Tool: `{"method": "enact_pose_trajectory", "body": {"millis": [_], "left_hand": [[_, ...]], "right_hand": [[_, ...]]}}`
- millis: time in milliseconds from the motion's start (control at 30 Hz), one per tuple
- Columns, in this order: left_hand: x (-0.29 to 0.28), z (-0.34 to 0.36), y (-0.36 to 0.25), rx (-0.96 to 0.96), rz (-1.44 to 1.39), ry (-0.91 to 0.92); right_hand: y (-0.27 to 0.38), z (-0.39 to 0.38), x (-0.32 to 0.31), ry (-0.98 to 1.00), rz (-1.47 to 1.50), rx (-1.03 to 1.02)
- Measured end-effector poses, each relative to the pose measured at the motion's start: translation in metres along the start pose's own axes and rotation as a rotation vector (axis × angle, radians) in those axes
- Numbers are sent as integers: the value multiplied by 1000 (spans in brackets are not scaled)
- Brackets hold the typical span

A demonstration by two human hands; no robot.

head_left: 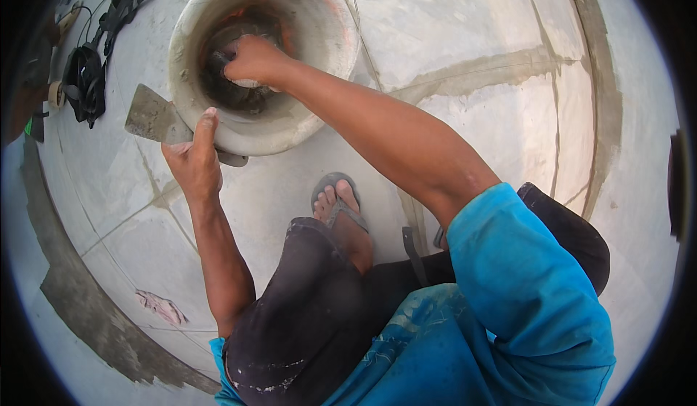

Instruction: The person kneels on a tiled floor and uses a small grout float to apply grout into the joints between tiles. They repeatedly scoop grout from a bucket and spread it along the seams, smoothing the surface with the tool.

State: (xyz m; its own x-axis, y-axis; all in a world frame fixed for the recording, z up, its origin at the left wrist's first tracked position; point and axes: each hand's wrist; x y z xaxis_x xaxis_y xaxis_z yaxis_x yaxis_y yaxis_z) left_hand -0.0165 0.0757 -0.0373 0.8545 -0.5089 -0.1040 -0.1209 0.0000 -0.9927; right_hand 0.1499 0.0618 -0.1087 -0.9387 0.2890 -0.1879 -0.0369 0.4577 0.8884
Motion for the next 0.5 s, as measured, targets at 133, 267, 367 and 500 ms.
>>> {"method": "enact_pose_trajectory", "body": {"millis": [133, 267, 367, 500], "left_hand": [[9, -8, -5, -5, -52, 16], [7, -14, -2, -10, -63, 56], [6, -14, 2, 17, -100, 54], [2, -13, -3, -13, -121, 19]], "right_hand": [[10, -8, -6, 42, 466, 351], [-9, -7, -11, 201, 823, 371], [-13, -20, -14, 208, 980, 331], [-14, -27, -24, -86, 404, 82]]}}
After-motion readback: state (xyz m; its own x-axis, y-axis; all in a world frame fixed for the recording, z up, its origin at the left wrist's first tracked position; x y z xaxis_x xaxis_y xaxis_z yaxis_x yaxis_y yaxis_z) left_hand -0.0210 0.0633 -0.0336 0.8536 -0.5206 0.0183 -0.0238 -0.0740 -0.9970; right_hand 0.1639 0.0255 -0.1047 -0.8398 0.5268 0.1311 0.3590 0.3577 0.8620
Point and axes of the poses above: each hand's wrist, its own z-axis towards the middle knuckle, its own x-axis out of the palm, y = z × x, and after that the axes turned 4 degrees about -z, right-handed
